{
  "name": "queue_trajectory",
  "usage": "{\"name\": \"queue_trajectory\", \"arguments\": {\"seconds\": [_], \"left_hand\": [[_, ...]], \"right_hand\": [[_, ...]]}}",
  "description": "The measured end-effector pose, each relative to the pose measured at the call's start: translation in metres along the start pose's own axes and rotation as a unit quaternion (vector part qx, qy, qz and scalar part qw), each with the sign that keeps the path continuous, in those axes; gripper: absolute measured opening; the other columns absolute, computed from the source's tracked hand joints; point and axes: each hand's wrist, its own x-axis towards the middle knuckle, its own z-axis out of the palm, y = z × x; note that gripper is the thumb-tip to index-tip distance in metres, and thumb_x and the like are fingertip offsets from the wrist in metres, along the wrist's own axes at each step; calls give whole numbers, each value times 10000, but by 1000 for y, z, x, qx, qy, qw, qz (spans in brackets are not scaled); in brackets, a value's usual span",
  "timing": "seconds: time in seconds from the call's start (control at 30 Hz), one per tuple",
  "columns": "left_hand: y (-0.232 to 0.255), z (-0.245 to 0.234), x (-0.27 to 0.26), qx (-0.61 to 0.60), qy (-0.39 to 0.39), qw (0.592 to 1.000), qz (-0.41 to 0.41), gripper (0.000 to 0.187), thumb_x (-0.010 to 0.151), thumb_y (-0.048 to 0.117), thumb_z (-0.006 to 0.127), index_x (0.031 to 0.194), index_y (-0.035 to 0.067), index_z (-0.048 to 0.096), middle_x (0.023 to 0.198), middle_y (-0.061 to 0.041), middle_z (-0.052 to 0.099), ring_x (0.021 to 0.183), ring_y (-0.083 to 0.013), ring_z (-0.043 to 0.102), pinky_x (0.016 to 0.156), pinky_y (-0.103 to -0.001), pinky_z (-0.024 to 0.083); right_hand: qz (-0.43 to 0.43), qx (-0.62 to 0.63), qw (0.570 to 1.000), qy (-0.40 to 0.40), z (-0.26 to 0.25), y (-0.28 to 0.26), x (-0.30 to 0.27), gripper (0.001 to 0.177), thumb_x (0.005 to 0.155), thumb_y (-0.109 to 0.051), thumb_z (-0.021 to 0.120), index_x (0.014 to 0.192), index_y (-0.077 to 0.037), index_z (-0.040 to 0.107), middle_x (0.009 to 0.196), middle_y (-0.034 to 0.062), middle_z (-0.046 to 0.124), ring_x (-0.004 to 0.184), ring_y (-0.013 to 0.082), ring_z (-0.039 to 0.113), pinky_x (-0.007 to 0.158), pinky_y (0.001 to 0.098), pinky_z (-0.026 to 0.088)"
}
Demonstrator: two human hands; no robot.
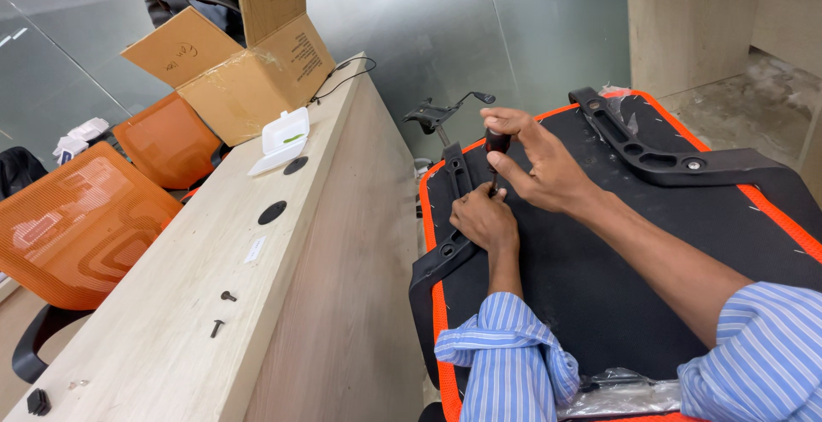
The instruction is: The person uses a screwdriver to tighten screws into a black plastic bracket attached to an orange and black chair seat. They repeatedly insert and tighten screws at multiple locations on the bracket while the chair remains upside down.
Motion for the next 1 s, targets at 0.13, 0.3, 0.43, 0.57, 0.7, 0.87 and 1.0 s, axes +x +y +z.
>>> {"name": "queue_trajectory", "arguments": {"seconds": [0.13, 0.3, 0.43, 0.57, 0.7, 0.87, 1.0], "left_hand": [[1, 0, 1, 4, -27, 1000, -7, 212, 836, 282, 805, 1013, 166, 824, 942, -28, 772, 1021, -239, 604, 976, -413, 408], [-1, 3, 4, -3, -29, 999, -19, 209, 826, 285, 812, 1005, 178, 826, 959, -21, 776, 1004, -238, 606, 970, -413, 407], [-6, 12, 5, 11, -26, 999, -16, 197, 842, 285, 799, 1008, 184, 830, 946, -31, 775, 1011, -242, 604, 969, -427, 406], [-6, 17, 8, 34, -29, 999, -11, 193, 858, 276, 781, 1023, 186, 826, 941, -34, 774, 1001, -243, 608, 992, -443, 400], [-5, 19, 8, 39, -45, 998, -24, 170, 892, 277, 755, 1025, 195, 822, 934, -39, 766, 1004, -233, 603, 1027, -492, 361], [-7, 20, 7, 31, -42, 999, 0, 179, 898, 255, 737, 1052, 202, 813, 928, -52, 763, 1070, -242, 598, 1042, -491, 360], [-11, 28, 7, 37, -30, 999, 13, 183, 906, 209, 719, 1064, 196, 809, 925, -64, 765, 1109, -260, 592, 1048, -495, 351]], "right_hand": [[67, 62, 994, -55, 2, -2, 1, 348, 1006, -35, 624, 1332, -69, 505, 1457, 152, 609, 1353, 310, 616, 1116, 408, 552], [65, 7, 998, -16, 8, -2, 6, 338, 956, -22, 684, 1270, -52, 562, 1363, 157, 651, 1242, 299, 672, 1014, 387, 551], [146, 63, 987, -6, 7, 0, 6, 368, 984, -31, 649, 1335, -64, 543, 1344, 149, 654, 1211, 269, 692, 1007, 377, 574], [173, 60, 983, -19, 3, 3, 4, 404, 995, -54, 623, 1389, -79, 533, 1304, 133, 660, 1182, 254, 702, 1016, 360, 602], [135, 19, 991, 20, 6, 8, 6, 385, 997, -85, 666, 1367, -93, 561, 1206, 119, 663, 1113, 228, 728, 941, 340, 602], [106, -71, 991, 35, 7, 9, 8, 483, 930, -125, 761, 1370, -112, 565, 1168, 119, 642, 1011, 210, 701, 782, 324, 646], [133, -70, 988, 45, 9, 12, 7, 518, 934, -153, 750, 1400, -128, 525, 1225, 144, 583, 1021, 219, 683, 795, 333, 643]]}}
